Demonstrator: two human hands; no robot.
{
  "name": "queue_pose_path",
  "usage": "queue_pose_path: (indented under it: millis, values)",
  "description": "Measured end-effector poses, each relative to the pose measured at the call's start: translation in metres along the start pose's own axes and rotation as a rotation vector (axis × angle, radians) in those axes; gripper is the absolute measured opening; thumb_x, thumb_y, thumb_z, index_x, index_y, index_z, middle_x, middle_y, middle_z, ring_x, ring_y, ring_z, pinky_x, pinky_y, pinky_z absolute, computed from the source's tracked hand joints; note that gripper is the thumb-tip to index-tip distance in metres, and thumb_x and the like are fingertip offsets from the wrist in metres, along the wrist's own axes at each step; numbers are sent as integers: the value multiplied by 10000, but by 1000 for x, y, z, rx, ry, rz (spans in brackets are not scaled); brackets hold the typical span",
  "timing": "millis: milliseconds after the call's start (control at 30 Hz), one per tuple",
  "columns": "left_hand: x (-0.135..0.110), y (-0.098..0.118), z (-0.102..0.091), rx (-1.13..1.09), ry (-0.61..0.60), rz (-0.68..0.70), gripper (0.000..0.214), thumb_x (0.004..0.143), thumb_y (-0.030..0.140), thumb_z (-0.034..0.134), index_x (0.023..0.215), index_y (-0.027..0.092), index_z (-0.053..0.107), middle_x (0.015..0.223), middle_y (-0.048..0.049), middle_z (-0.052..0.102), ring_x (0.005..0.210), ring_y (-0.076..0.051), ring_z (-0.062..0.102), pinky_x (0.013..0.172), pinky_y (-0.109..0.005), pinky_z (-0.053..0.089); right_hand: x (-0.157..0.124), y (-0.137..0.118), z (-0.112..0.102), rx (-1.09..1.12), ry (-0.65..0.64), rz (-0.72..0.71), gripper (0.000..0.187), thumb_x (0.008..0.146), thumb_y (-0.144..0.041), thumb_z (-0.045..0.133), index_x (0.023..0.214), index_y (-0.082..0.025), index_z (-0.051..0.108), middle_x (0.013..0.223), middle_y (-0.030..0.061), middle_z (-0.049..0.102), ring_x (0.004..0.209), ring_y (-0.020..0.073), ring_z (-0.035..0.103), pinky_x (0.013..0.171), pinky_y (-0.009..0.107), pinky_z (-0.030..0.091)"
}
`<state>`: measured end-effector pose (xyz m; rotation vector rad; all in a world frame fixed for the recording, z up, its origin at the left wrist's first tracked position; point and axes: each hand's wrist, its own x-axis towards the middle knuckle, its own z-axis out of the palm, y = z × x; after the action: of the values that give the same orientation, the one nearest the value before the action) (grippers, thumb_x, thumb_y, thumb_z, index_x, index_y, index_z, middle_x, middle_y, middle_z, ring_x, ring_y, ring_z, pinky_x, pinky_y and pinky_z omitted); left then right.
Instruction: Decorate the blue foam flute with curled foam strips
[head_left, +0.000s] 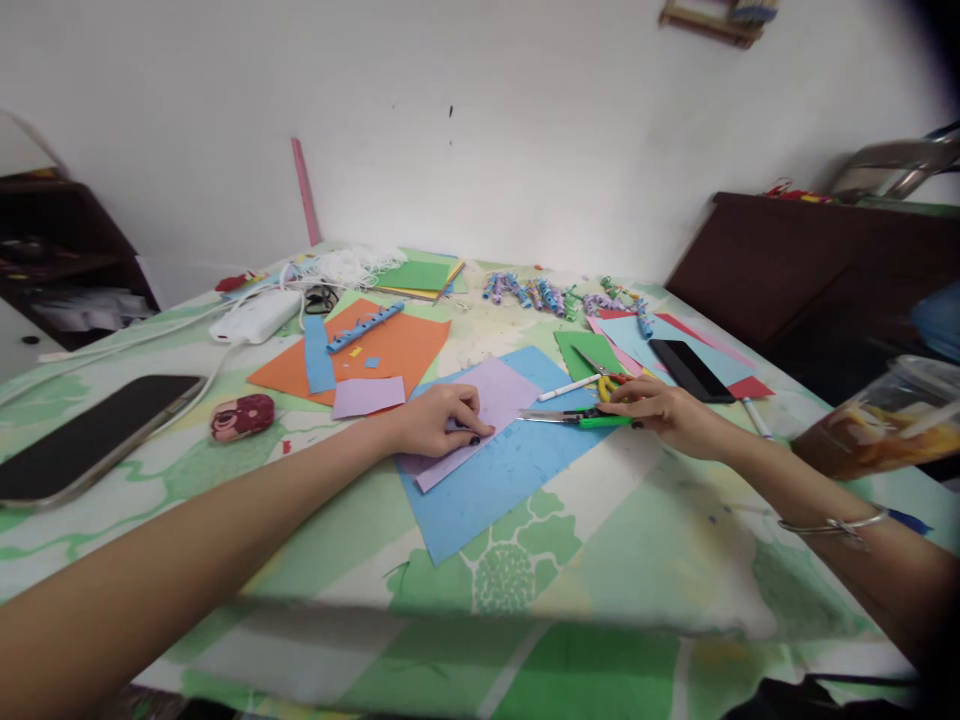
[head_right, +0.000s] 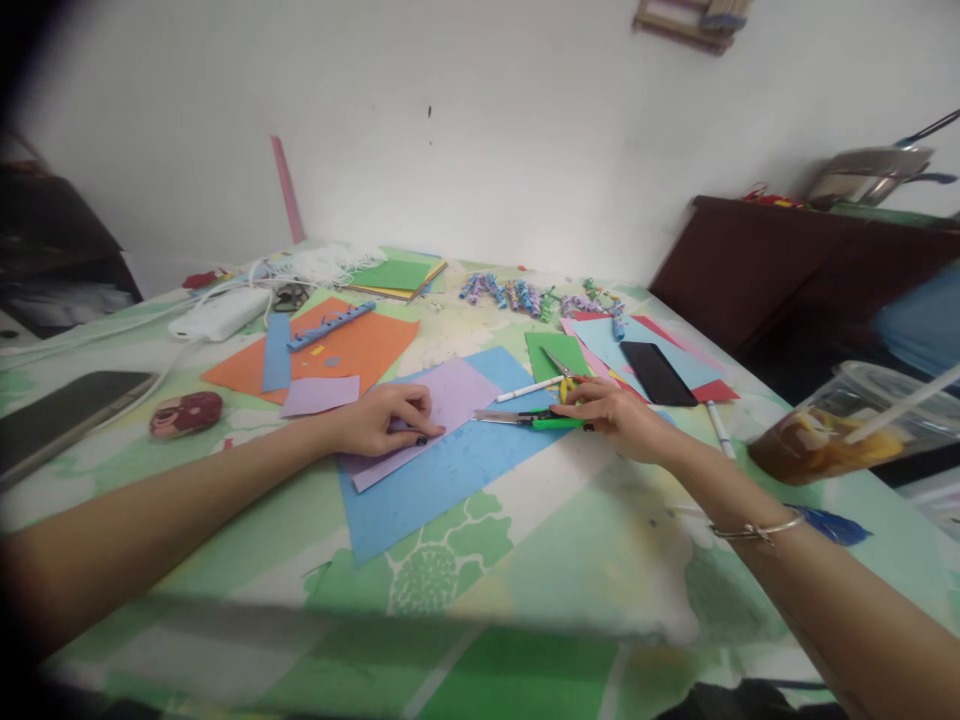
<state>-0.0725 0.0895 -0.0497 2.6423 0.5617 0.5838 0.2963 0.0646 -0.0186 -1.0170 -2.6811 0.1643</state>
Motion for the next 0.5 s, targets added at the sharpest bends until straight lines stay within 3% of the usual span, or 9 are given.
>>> queue_pose_path:
  millis: [167,300,500]
  values:
    - [1,0,-9,-21,-97,19,278,772,300,649,1029,211,704,837,-38,506,736,-141,494,690,-266,390,7,-5,0,-1,-11,-5,418,880,-153,385,1180,-316,625,1027,75,613,964,217,549,879,415,455]
    - [0,-2,-13,-29,-160,28,323,766,286,658,1077,202,683,862,-43,490,764,-148,485,709,-274,394,7,-2,0,10,-40,-17,451,870,-128,377,1210,-321,601,1040,65,614,954,207,555,914,427,435]
    - [-3,-1,-12,-50,-142,21,314,778,248,640,1090,228,673,875,-40,489,770,-143,482,727,-274,404,6,9,1,38,-28,-6,444,858,-132,404,1205,-323,605,1087,67,621,992,228,554,877,417,461]
